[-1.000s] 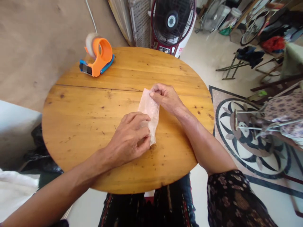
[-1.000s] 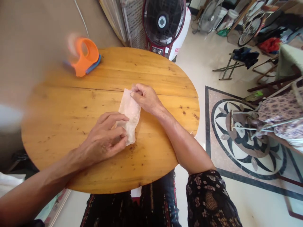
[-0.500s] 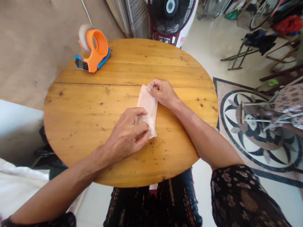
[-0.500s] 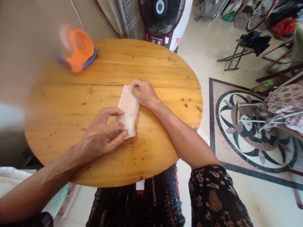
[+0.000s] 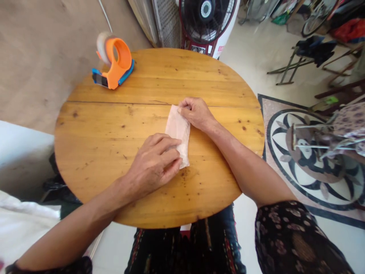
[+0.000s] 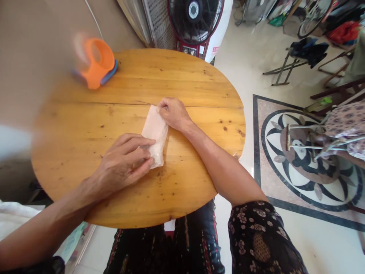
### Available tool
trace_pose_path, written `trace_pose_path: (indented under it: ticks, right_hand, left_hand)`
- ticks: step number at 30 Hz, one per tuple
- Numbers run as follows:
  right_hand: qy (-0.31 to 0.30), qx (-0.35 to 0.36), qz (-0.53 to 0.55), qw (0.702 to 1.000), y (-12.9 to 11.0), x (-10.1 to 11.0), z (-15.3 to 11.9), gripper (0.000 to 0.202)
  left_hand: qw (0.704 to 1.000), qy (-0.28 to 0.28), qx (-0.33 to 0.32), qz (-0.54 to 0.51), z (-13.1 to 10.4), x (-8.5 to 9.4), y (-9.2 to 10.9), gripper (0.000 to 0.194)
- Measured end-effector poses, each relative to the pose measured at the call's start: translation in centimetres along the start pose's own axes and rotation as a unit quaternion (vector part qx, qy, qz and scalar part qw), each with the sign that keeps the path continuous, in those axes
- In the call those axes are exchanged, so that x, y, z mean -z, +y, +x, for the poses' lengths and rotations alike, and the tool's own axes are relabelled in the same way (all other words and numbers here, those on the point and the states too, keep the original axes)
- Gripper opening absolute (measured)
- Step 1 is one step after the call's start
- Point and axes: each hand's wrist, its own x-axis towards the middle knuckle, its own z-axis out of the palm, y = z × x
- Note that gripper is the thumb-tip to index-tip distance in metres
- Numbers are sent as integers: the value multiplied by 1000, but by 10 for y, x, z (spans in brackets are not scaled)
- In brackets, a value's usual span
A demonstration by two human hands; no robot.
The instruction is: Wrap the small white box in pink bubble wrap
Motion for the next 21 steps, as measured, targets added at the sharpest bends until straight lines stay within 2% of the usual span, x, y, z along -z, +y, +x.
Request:
trace_pose_path:
  ticks: [9,15,21]
  right_hand:
    - [-8,-7,13,1000,-3,1,-1,10]
    - [-20,-12,78,997,-8,4,-1,13]
    - [-15,-6,130,991,-23,7,-4,14]
  left_hand:
    - [999,-26,12,-35,3,4,0,9]
    - [999,-24,12,-29,4,6,2,12]
    - [1000,-5,16,-24,3,4,5,16]
